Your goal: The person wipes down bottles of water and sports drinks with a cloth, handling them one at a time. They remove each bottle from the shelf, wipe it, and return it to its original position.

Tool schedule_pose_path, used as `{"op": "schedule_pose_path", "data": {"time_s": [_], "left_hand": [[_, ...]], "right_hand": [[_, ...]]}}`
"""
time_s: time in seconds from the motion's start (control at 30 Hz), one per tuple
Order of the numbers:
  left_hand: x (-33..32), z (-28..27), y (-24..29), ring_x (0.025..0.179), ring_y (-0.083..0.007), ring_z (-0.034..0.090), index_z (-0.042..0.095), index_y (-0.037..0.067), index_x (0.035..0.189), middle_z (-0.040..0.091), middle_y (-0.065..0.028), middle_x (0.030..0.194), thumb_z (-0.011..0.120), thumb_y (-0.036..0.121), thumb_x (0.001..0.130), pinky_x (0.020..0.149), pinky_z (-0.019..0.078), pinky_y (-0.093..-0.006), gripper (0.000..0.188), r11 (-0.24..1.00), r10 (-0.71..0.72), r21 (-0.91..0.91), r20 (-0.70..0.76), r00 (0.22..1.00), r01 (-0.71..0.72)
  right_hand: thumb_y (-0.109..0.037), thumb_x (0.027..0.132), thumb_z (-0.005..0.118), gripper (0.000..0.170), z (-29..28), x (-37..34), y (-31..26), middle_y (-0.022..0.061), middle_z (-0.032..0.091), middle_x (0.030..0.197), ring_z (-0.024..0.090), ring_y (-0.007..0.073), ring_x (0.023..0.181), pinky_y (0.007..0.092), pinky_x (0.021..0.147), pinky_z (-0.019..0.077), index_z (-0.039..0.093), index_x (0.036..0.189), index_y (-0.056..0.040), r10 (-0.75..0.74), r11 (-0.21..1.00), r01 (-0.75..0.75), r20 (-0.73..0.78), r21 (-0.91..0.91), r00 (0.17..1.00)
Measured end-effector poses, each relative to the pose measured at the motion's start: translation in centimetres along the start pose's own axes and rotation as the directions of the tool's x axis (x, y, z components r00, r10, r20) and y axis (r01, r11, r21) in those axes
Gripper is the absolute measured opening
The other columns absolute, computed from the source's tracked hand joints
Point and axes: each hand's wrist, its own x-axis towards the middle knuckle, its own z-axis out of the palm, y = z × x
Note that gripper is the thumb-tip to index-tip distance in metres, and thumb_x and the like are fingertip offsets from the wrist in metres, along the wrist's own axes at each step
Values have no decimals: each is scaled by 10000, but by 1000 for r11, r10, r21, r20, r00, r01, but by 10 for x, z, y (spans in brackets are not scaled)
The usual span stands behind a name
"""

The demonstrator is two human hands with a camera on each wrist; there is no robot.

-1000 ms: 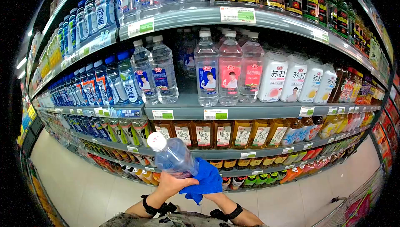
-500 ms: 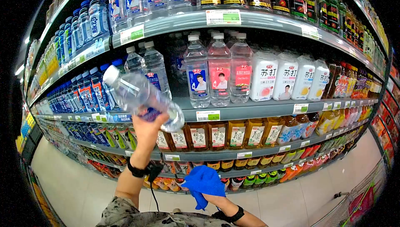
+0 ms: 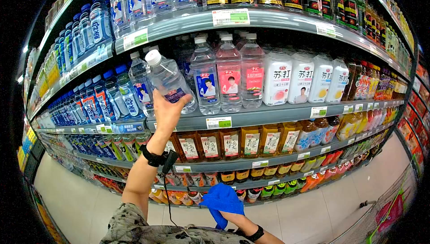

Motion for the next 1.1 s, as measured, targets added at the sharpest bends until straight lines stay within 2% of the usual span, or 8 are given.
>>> {"op": "schedule_pose_path", "data": {"time_s": [0.1,0.23,0.3,0.43,0.5,0.83,0.93,1.1], "left_hand": [[-2,6,1,1042,-323,456,398,-33,1207,467,-197,1110,817,219,594,893,382,-384,785,970,-127,-198,71,989,139],[-4,12,-1,1051,-333,458,341,-34,1260,494,-211,1107,807,242,611,904,378,-400,845,994,-62,88,-34,997,65],[-1,12,2,1042,-330,465,345,-38,1258,506,-214,1091,795,282,625,898,381,-399,839,978,-133,165,26,991,127],[1,21,-6,1024,-340,474,345,-60,1249,502,-224,1088,771,292,641,869,402,-404,821,940,79,333,-25,997,-66],[1,21,-5,1017,-343,477,347,-63,1246,498,-224,1090,763,283,644,859,411,-411,810,954,74,296,-43,996,-59],[1,35,-7,997,-329,482,372,-60,1234,432,-178,1094,738,256,653,814,443,-400,756,896,200,428,-147,969,-121],[0,34,-4,998,-318,479,374,-52,1242,439,-170,1089,740,274,666,809,440,-397,756,909,153,409,-136,979,-85],[9,14,-14,974,-303,478,397,-34,1243,448,-177,1060,686,395,751,818,420,-381,714,937,223,314,-207,953,-151]], "right_hand": [[-203,760,683,233,0,1,-11,123,551,847,538,270,797,350,725,422,575,850,-18,29,999,-30,25,30,999],[-197,759,683,233,1,-1,-10,122,553,828,540,261,774,349,705,425,576,851,-12,13,998,-12,11,-66,1000],[-195,754,690,232,1,0,0,121,554,801,543,252,747,346,689,429,583,834,-6,-2,992,-3,37,126,999],[-176,743,702,223,1,-1,-4,117,560,788,550,233,719,333,667,434,586,806,4,-53,996,52,19,72,998],[-52,719,708,126,0,-2,-6,108,595,889,584,196,814,296,718,449,636,803,9,26,985,-28,18,170,1000],[-144,731,711,190,0,-1,-13,107,565,787,557,207,700,311,642,436,601,778,3,27,984,-30,16,176,1000],[-139,743,702,183,-3,-3,-10,98,563,783,553,193,695,303,634,433,594,787,3,-121,993,121,-20,-5,992],[-59,747,690,160,-10,-9,-18,94,587,872,583,160,757,271,664,458,584,846,10,74,992,-73,-10,100,997]]}}
